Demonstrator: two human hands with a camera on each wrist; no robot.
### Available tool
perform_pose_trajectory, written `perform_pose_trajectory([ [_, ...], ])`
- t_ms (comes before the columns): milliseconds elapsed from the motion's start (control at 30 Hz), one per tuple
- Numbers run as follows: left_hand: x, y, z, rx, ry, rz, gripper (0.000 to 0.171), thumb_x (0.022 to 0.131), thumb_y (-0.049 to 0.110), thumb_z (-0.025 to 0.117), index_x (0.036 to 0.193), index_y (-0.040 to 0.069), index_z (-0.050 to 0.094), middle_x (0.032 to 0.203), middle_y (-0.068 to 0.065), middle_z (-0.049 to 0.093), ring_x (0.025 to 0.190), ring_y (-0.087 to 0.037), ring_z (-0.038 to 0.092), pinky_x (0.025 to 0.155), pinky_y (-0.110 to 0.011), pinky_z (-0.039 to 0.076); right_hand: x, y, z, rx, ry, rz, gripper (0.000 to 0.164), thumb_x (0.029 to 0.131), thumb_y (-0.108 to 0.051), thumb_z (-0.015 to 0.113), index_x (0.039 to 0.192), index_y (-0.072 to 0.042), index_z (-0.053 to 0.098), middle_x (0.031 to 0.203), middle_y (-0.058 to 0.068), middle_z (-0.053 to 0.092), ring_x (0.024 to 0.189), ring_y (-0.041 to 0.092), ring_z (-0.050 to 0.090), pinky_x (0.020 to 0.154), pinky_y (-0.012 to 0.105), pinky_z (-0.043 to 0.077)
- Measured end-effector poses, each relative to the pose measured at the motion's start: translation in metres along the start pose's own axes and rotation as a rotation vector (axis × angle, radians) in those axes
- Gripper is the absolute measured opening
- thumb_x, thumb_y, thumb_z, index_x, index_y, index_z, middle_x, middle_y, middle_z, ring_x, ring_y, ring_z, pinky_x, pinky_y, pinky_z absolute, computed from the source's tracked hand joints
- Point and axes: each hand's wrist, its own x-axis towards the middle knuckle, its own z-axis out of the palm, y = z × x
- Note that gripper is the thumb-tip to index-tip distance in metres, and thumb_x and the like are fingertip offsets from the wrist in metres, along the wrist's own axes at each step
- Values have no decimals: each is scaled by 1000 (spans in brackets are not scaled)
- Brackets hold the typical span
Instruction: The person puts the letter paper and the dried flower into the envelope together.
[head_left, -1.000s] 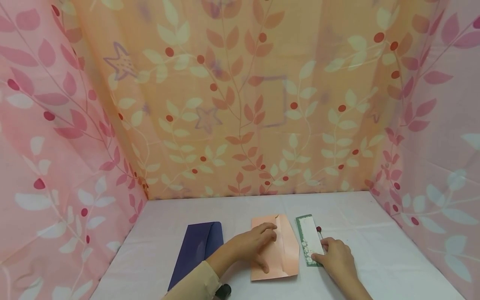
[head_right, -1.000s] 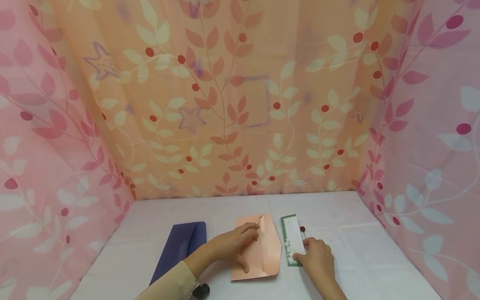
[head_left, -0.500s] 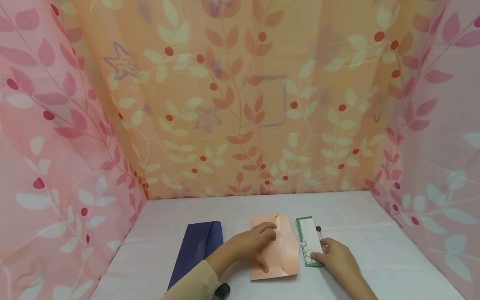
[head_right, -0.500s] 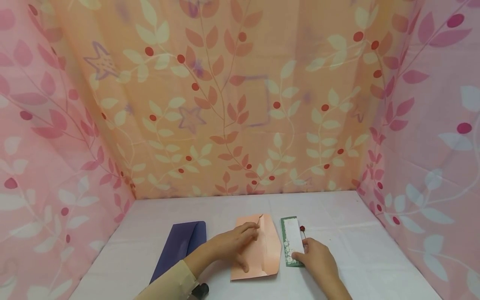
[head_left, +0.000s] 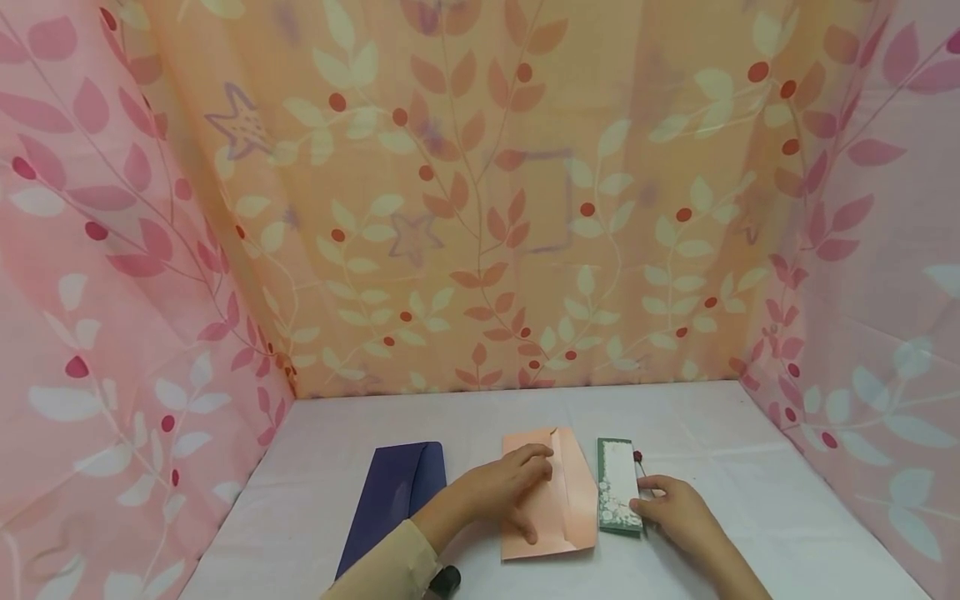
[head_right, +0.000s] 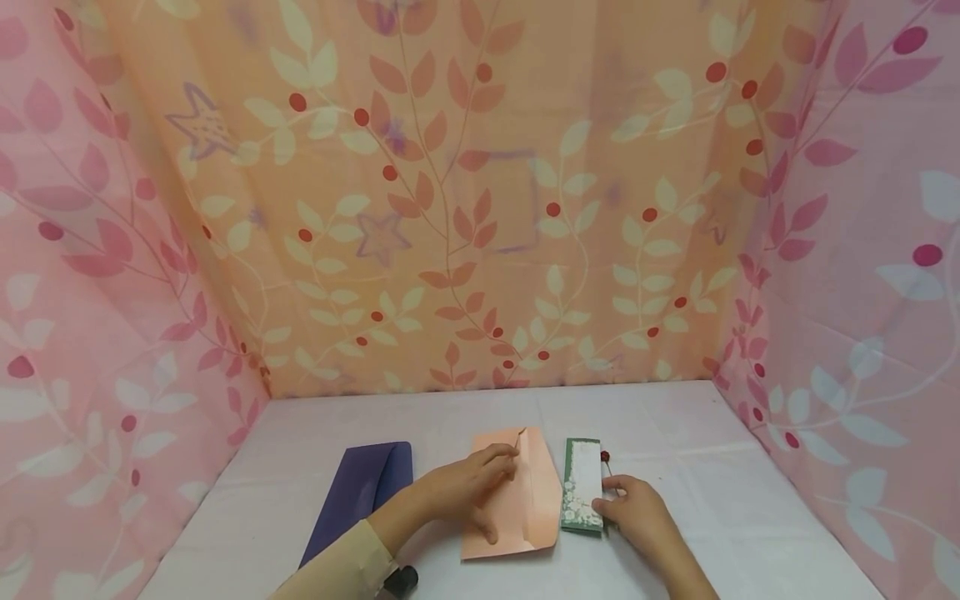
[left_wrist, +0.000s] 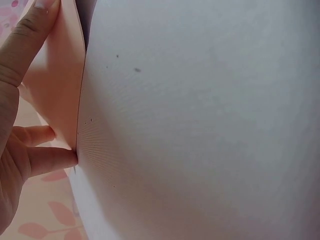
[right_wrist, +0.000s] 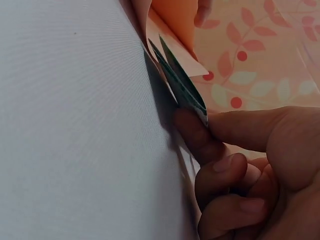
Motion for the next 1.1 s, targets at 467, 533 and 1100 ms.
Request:
perform_pose_trajectory([
  [467, 1, 0, 1, -16, -1, 2, 86, 68, 68, 81, 132, 24, 43, 162, 1, 29, 144, -14, 39, 112, -29, 44, -1, -1, -8, 146, 8, -83, 59, 90, -26, 77, 140, -2, 56, 62, 0, 60, 53, 10, 46, 50, 26, 39],
  [533, 1, 0, 1, -13, 4, 6, 86, 67, 68, 81, 132, 24, 43, 162, 0, 29, 143, -13, 39, 111, -28, 44, -1, -4, -7, 154, 14, -87, 61, 90, -26, 77, 141, -2, 55, 67, 2, 65, 56, 11, 48, 51, 26, 40],
  [1100, 1, -2, 2, -12, 22, 28, 85, 68, 68, 80, 131, 24, 43, 161, -2, 31, 144, -13, 37, 111, -26, 44, -5, -23, 22, 226, -11, -110, 57, 87, -19, 80, 138, -5, 59, 68, 5, 68, 53, 11, 50, 50, 25, 42],
])
